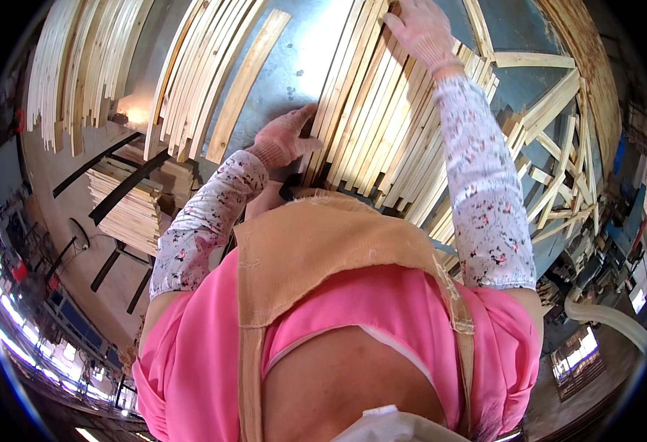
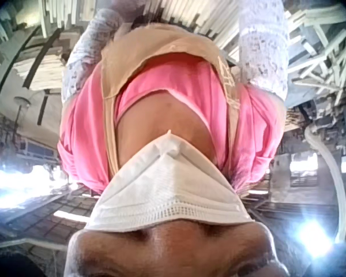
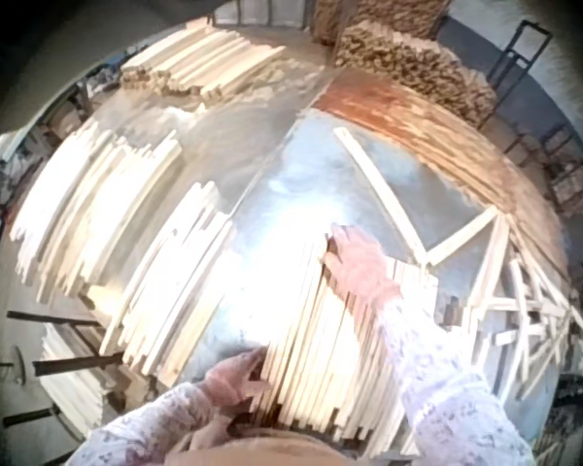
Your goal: The person repeatedly picks up thin wooden strips from a metal table and stacks them into neat piles. The person handles the strips by hand, aligning them and moving them between different stacks on the table.
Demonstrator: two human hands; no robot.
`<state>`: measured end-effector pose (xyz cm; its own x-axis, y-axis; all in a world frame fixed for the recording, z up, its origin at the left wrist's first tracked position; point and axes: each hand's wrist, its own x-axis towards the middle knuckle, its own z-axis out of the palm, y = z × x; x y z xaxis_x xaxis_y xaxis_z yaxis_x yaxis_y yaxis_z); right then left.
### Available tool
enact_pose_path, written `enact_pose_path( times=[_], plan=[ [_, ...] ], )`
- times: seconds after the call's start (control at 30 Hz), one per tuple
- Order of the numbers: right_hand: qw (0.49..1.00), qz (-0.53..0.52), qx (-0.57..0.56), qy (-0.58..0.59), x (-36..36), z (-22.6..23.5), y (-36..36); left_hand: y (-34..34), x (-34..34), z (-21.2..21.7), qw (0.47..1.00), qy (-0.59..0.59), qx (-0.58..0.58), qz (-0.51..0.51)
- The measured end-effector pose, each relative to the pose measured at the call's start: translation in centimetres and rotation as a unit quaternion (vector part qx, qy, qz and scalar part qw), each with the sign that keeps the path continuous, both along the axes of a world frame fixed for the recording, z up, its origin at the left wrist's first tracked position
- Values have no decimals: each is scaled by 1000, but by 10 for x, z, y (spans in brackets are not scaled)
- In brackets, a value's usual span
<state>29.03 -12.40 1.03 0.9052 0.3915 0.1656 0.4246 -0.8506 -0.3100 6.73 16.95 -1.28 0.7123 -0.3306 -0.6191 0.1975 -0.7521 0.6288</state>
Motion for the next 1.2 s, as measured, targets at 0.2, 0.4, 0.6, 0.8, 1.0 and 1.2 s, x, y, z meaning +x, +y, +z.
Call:
enact_pose_path(
  times=[0.2, 0.4, 0.6, 0.8, 1.0, 1.2],
  plan=[
    [981, 101, -27, 163, 59, -4, 12, 14, 2, -12, 998, 1, -59, 9],
    [961, 187, -89, 184, 79, 29, 25, 8, 15, 7, 997, -60, 12, 41],
    [926, 150, -127, 323, 79, 52, 42, 14, 50, 6, 964, -260, 24, 42],
    [929, 105, -71, 349, 66, 58, 48, -6, 109, 8, 942, -335, -16, 2],
    [943, 161, -179, 231, 69, 41, 51, -14, 132, 1, 941, -337, -2, 17],
    [953, 140, -66, 260, 58, 35, 38, -5, 130, 9, 943, -331, -8, -20]
  ],
)
